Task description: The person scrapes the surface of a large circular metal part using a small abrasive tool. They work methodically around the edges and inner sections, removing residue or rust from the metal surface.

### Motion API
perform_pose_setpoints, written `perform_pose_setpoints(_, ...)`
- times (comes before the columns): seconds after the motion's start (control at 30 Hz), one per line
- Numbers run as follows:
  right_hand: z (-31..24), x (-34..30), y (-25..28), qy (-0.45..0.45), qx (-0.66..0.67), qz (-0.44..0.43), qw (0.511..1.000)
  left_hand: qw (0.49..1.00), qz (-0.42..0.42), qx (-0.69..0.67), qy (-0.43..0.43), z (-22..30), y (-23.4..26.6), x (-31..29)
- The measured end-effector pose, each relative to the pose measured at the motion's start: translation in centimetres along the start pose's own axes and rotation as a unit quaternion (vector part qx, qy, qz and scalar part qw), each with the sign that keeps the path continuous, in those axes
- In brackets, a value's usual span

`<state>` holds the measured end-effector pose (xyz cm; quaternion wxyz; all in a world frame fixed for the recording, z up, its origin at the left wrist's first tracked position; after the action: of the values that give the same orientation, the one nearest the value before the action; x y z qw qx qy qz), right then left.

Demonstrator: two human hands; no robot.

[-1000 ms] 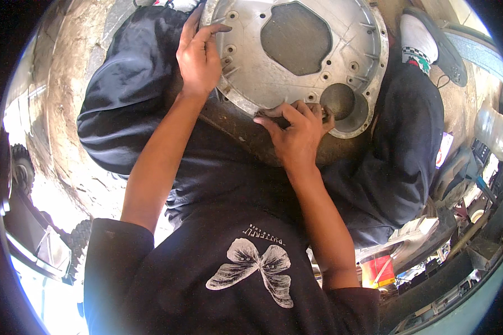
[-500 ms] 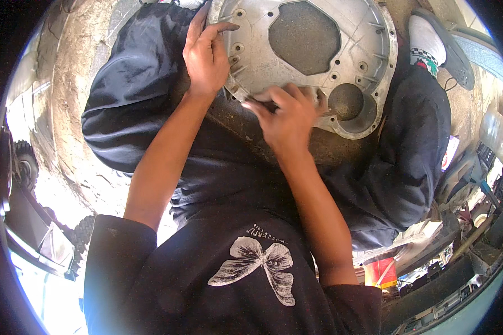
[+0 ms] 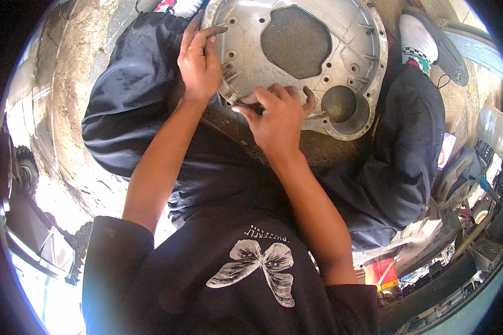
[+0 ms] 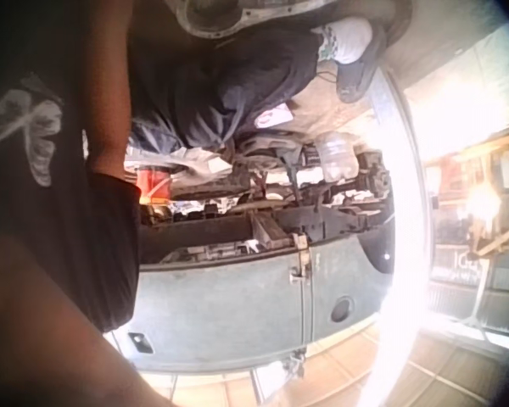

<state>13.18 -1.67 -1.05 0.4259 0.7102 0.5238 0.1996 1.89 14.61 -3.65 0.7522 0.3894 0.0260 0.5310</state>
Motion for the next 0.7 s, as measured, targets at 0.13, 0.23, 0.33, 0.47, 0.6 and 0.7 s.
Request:
perform_pose_setpoints(0.13,2.5,-2.6,1.3,-0.005,0.001,-0.020,1.000,1.000,0.018,-0.001,-0.005,-0.1,0.4,-0.1)
perform_pose_setpoints(0.23,1.1,-1.1,0.8,-0.005,0.011,0.000,1.000,1.000,0.013,-0.003,0.003,0.2,0.1,0.0)
perform_pose_setpoints(0.33,-0.4,0.3,-0.8,0.010,-0.018,0.014,1.000,1.000,0.001,-0.010,0.009,0.2,-0.2,0.0)
perform_pose_setpoints(0.47,2.0,-2.5,1.6,-0.021,-0.018,-0.027,0.999,1.000,0.009,0.007,-0.004,-0.1,0.2,-0.2)
perform_pose_setpoints(0.6,2.2,-2.4,1.4,-0.004,-0.013,-0.001,1.000,1.000,0.008,-0.014,0.011,0.3,0.2,0.0)
perform_pose_setpoints(0.7,0.1,-0.1,0.2,0.003,0.011,0.011,1.000,1.000,0.003,-0.008,0.001,0.2,-0.1,0.0)
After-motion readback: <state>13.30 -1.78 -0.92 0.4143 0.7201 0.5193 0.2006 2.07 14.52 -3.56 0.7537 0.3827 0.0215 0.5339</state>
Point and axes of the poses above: each hand's wrist, its own x-axis towards the middle knuckle, its own y-axis out of the back of the hand, z = x × y, the point moved 7 cm from there along x, towards the middle knuckle, and after that the axes turned 6 degrees about -z, right-handed, at the moved point
